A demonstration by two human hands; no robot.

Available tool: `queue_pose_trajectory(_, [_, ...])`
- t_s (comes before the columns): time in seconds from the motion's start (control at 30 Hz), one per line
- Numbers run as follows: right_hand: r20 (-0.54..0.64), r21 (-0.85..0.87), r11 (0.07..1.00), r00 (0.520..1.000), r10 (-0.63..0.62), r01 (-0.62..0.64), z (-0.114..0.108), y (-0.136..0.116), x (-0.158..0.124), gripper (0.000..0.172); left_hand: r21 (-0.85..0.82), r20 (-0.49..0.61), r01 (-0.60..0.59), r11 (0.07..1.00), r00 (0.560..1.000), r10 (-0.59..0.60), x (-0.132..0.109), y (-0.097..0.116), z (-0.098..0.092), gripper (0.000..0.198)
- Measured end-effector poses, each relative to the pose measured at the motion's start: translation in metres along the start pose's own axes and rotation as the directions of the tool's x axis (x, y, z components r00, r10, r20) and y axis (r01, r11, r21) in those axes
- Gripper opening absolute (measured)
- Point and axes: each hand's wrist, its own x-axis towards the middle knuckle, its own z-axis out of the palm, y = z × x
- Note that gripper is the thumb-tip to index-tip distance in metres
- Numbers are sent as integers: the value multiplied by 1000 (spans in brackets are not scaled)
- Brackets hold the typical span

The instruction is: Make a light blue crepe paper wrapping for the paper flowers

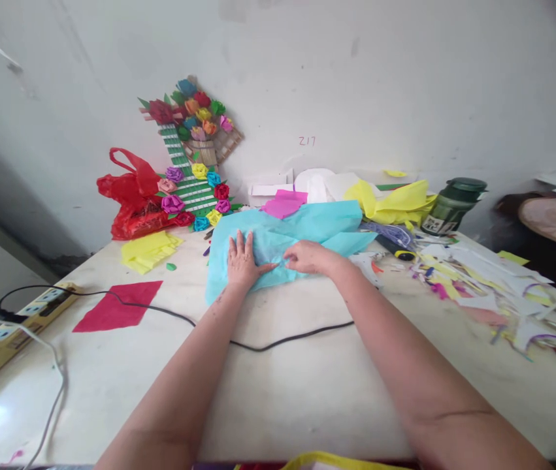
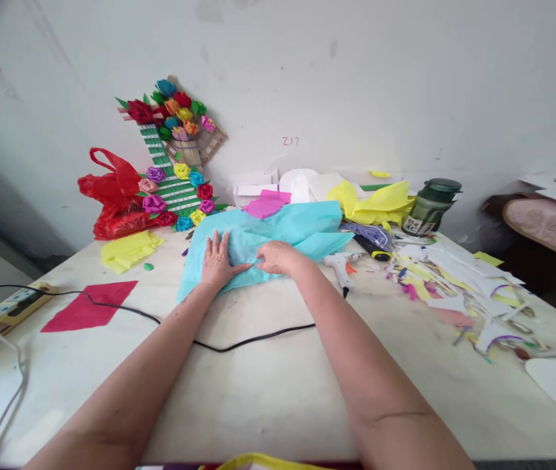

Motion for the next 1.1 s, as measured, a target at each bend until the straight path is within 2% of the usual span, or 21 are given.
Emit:
queue_pose_trajectory(0.13, [-112, -10, 1000, 994, 15, -17, 22, 6, 10, 15, -7, 6, 7, 1000, 1000, -7, 1, 0, 0, 110])
queue_pose_trajectory(0.27, [-202, -74, 997, 979, -29, 14, 40, 4, 20, 11, -22, 15, 9, 1000, 1000, -8, 1, -1, -1, 110])
queue_pose_trajectory(0.37, [-229, -68, 998, 973, -16, 1, 47, 7, 23, 11, -25, -1, -5, 1000, 1000, 5, 1, -1, -2, 110])
queue_pose_trajectory(0.6, [-188, -25, 999, 982, 34, -39, 45, 9, 19, 14, 1, 20, 21, 1000, 1000, -21, 0, 2, -2, 112])
queue_pose_trajectory(0.77, [-1, 8, 987, 987, 161, -161, 29, 12, 17, 18, 14, 69, 53, 998, 996, -54, 1, 3, -3, 115])
queue_pose_trajectory(0.83, [27, 19, 983, 983, 181, -182, 23, 14, 17, 19, 20, 91, 57, 998, 994, -59, 2, 2, -4, 115])
queue_pose_trajectory(0.9, [-53, 11, 978, 977, 208, -207, 19, 16, 16, 21, 20, 107, 57, 998, 993, -58, 3, 2, -4, 116])
queue_pose_trajectory(0.97, [-219, -11, 972, 949, 225, -233, 19, 17, 15, 23, 15, 111, 49, 999, 993, -50, 3, 1, -4, 116])
queue_pose_trajectory(1.03, [-360, -34, 976, 914, 189, -215, 23, 19, 15, 28, 10, 108, 38, 999, 993, -39, 3, 0, -4, 115])
queue_pose_trajectory(1.07, [-384, -47, 980, 909, 163, -196, 26, 20, 16, 34, 9, 106, 35, 999, 994, -36, 3, -1, -4, 115])
queue_pose_trajectory(1.1, [-359, -51, 982, 921, 154, -184, 29, 21, 16, 42, 9, 105, 34, 999, 994, -34, 3, -1, -4, 115])
